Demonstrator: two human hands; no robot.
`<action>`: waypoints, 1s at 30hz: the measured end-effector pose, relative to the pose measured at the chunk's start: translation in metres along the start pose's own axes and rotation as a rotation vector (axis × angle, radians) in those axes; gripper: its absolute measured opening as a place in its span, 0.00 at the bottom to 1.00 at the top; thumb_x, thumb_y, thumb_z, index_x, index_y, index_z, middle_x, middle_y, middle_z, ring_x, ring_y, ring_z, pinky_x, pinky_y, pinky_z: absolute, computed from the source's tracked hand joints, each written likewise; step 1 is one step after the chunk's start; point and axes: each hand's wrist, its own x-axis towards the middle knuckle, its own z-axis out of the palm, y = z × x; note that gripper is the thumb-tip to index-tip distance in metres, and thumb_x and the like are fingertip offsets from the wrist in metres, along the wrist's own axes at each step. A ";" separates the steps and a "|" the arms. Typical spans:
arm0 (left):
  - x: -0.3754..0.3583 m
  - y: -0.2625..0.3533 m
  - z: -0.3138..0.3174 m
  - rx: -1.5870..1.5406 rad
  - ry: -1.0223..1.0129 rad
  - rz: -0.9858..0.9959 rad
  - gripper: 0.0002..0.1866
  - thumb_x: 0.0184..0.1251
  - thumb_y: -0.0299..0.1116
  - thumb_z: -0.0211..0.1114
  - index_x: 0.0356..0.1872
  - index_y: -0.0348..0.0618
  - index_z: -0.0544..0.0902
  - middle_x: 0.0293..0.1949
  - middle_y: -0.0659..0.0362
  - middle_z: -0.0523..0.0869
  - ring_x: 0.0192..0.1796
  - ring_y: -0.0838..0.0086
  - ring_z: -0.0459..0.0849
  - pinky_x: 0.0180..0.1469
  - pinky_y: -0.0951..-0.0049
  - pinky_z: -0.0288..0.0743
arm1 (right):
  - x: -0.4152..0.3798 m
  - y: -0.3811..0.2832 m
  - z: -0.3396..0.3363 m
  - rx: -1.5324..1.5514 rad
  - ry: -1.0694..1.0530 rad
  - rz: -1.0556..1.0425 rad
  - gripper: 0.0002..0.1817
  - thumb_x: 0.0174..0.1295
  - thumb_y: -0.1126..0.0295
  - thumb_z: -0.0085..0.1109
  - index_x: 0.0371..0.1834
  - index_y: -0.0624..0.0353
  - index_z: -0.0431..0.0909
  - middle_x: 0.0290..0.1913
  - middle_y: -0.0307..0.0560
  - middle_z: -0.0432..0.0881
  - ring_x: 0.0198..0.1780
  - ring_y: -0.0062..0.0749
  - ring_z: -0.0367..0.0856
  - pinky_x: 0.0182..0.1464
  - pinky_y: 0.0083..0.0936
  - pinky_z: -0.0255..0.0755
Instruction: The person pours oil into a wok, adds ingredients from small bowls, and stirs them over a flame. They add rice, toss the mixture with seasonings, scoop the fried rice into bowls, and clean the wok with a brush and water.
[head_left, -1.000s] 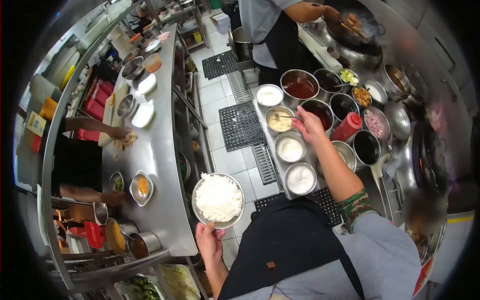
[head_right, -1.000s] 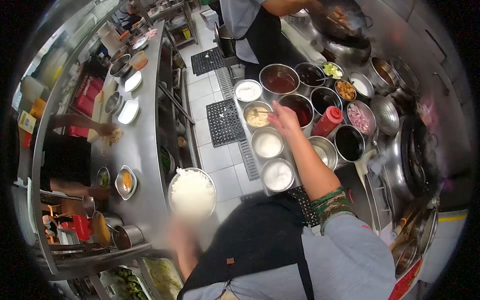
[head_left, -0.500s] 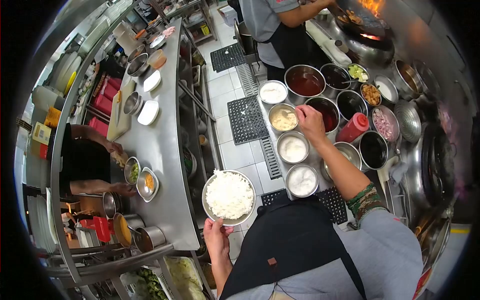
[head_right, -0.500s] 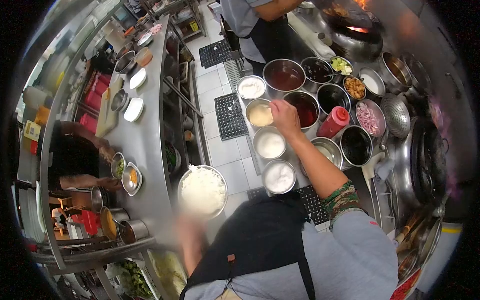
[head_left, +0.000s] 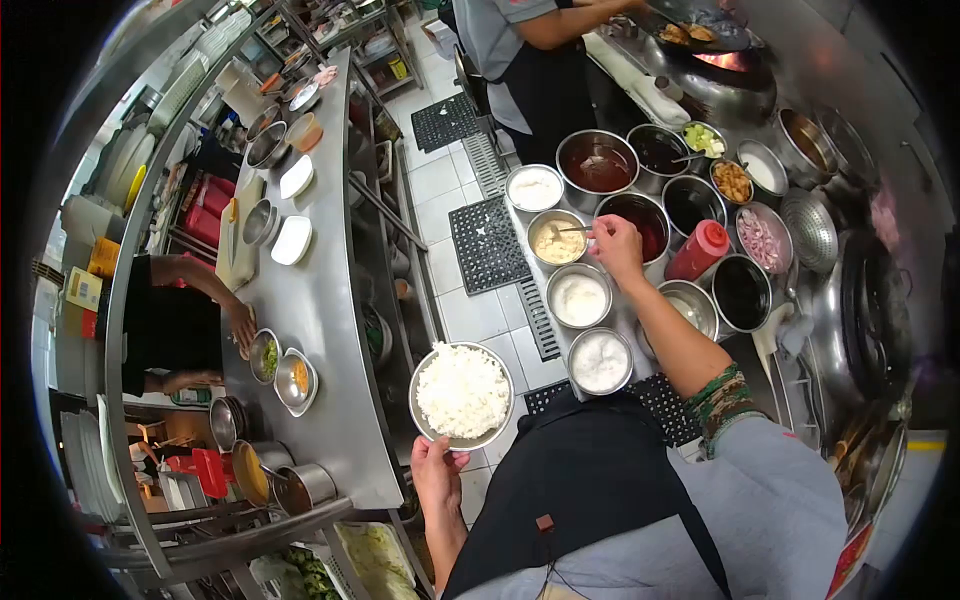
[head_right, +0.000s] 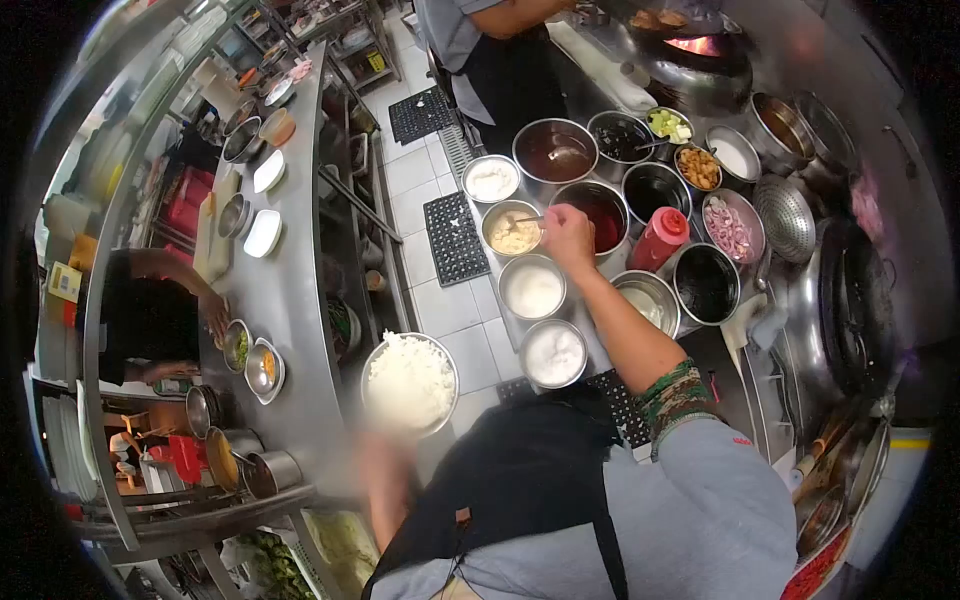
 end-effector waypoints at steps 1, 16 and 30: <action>0.004 -0.005 -0.002 0.001 -0.011 -0.002 0.04 0.67 0.27 0.59 0.35 0.45 0.72 0.30 0.59 0.82 0.25 0.76 0.81 0.29 0.77 0.79 | 0.002 0.004 -0.001 -0.007 -0.003 -0.008 0.13 0.68 0.65 0.57 0.42 0.65 0.82 0.33 0.46 0.88 0.22 0.21 0.83 0.21 0.19 0.74; 0.016 -0.002 0.012 0.021 -0.048 -0.038 0.04 0.68 0.28 0.59 0.34 0.46 0.72 0.28 0.59 0.82 0.25 0.77 0.80 0.29 0.78 0.79 | -0.018 -0.001 -0.017 -0.138 0.019 -0.094 0.12 0.64 0.65 0.56 0.42 0.61 0.84 0.35 0.54 0.87 0.33 0.44 0.87 0.35 0.37 0.78; 0.008 -0.006 0.003 0.028 -0.013 -0.050 0.05 0.68 0.27 0.58 0.32 0.46 0.70 0.27 0.59 0.81 0.24 0.76 0.80 0.29 0.77 0.79 | -0.023 0.003 -0.006 -0.377 0.084 -0.313 0.10 0.63 0.67 0.57 0.38 0.63 0.83 0.32 0.55 0.86 0.29 0.44 0.86 0.34 0.35 0.78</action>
